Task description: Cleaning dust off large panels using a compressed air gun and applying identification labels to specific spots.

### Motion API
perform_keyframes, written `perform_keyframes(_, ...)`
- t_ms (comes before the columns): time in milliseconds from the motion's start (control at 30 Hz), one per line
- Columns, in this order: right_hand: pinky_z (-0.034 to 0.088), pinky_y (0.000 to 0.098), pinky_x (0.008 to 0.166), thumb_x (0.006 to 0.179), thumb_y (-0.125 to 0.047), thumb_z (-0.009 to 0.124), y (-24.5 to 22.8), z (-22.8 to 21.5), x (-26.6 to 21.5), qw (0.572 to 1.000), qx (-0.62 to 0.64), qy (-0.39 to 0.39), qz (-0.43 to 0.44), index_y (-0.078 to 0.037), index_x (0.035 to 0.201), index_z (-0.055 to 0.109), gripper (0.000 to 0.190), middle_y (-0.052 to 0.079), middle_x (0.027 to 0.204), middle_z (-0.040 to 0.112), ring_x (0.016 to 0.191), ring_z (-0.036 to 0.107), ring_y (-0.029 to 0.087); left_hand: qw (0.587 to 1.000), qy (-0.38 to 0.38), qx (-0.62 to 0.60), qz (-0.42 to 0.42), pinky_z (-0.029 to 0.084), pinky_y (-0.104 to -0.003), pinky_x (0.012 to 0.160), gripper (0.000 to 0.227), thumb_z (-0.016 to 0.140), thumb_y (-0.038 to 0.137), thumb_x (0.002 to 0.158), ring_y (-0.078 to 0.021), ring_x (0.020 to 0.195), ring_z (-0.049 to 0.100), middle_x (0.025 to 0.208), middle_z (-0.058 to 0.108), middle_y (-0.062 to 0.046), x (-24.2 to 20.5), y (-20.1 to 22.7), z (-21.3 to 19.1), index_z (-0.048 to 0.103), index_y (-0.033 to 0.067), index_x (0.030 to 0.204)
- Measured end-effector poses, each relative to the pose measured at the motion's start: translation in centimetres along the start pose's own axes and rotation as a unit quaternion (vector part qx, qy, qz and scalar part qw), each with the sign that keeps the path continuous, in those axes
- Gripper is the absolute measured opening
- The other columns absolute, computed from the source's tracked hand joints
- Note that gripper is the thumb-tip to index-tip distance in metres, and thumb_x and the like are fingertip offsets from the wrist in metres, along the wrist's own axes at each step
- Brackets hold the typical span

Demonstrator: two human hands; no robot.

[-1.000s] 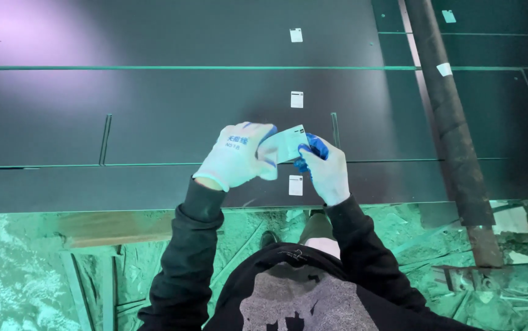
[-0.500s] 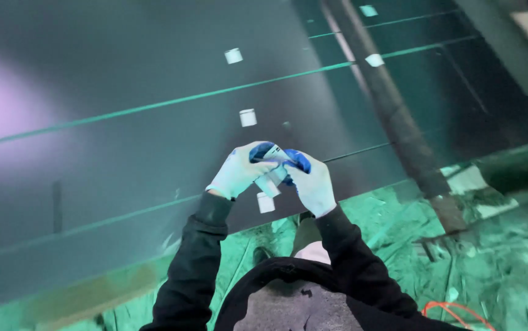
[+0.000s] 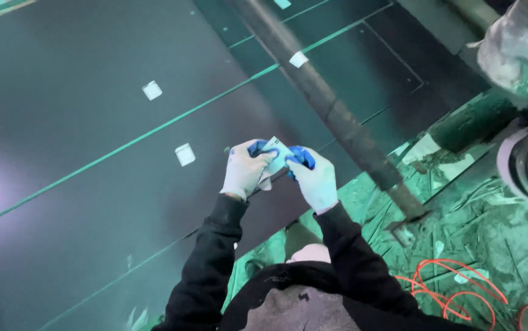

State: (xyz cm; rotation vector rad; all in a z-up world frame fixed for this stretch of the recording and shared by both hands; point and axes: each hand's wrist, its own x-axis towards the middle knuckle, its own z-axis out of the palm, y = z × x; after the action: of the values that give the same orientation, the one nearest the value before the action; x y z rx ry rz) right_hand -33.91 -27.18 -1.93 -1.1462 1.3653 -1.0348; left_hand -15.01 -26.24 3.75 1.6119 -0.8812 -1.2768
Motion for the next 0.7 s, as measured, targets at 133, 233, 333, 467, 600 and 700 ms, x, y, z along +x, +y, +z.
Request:
perform_keyframes(133, 0.073, 0.0326, 0.072, 0.101, -0.006, 0.092, 2.2, -1.5, 4.1, 1.0, -0.014, -0.019, 0.009, -0.01, 0.131, 0.089, 0.031, 0.012, 0.104, 0.089, 0.088, 0.078, 0.013, 0.995, -0.006, 0.096, -0.029, 0.078, -0.044, 0.081, 0.022, 0.086, 0.012, 0.098, -0.0285, 0.101, 0.09, 0.104, 0.092, -0.01, 5.2, -1.4, 2.0, 0.092, 0.0156, 0.119)
perform_keyframes(233, 0.072, 0.0306, 0.073, 0.099, -0.007, 0.094, 2.2, -2.0, 6.2, 0.998, -0.015, -0.043, 0.053, -0.012, 0.127, 0.091, 0.029, 0.009, 0.102, 0.09, 0.085, 0.079, 0.013, 0.986, -0.012, 0.156, -0.062, 0.078, -0.046, 0.084, 0.022, 0.087, 0.02, 0.098, -0.029, 0.104, 0.09, 0.105, 0.092, -0.007, 6.7, -1.9, 2.9, 0.092, 0.022, 0.119)
perform_keyframes(333, 0.071, 0.0306, 0.073, 0.098, -0.009, 0.096, 3.4, -3.0, 8.2, 0.993, -0.023, -0.064, 0.091, -0.013, 0.126, 0.092, 0.029, 0.009, 0.1, 0.089, 0.084, 0.078, 0.013, 0.977, -0.008, 0.19, -0.094, 0.076, -0.048, 0.091, 0.026, 0.09, 0.028, 0.095, -0.0281, 0.11, 0.089, 0.108, 0.093, -0.003, 7.8, -3.7, 4.1, 0.092, 0.0257, 0.121)
perform_keyframes(467, 0.071, 0.0333, 0.074, 0.101, -0.01, 0.094, 4.2, -2.9, 10.5, 0.988, -0.049, -0.098, 0.112, -0.013, 0.126, 0.092, 0.025, 0.011, 0.101, 0.09, 0.085, 0.08, 0.014, 0.982, 0.034, 0.135, -0.126, 0.075, -0.048, 0.087, 0.022, 0.088, 0.023, 0.098, -0.0311, 0.105, 0.089, 0.106, 0.092, -0.01, 8.8, -5.1, 6.2, 0.092, 0.0197, 0.119)
perform_keyframes(600, 0.069, 0.031, 0.073, 0.102, -0.011, 0.092, 3.2, -2.7, 13.2, 0.984, -0.07, -0.127, 0.1, -0.013, 0.127, 0.091, 0.025, 0.008, 0.1, 0.088, 0.086, 0.075, 0.011, 0.979, 0.082, 0.104, -0.157, 0.075, -0.041, 0.082, 0.021, 0.09, 0.025, 0.098, -0.026, 0.093, 0.09, 0.098, 0.091, -0.009, 10.4, -6.9, 6.1, 0.091, 0.0182, 0.118)
perform_keyframes(700, 0.069, 0.0346, 0.082, 0.099, -0.008, 0.091, 0.6, -1.5, 14.7, 0.982, -0.107, -0.146, 0.056, -0.012, 0.126, 0.091, 0.027, 0.009, 0.107, 0.089, 0.095, 0.075, 0.011, 0.973, 0.105, 0.123, -0.162, 0.074, -0.043, 0.081, 0.021, 0.091, 0.031, 0.097, -0.0294, 0.093, 0.09, 0.097, 0.091, -0.007, 11.6, -6.3, 5.2, 0.091, 0.0229, 0.117)
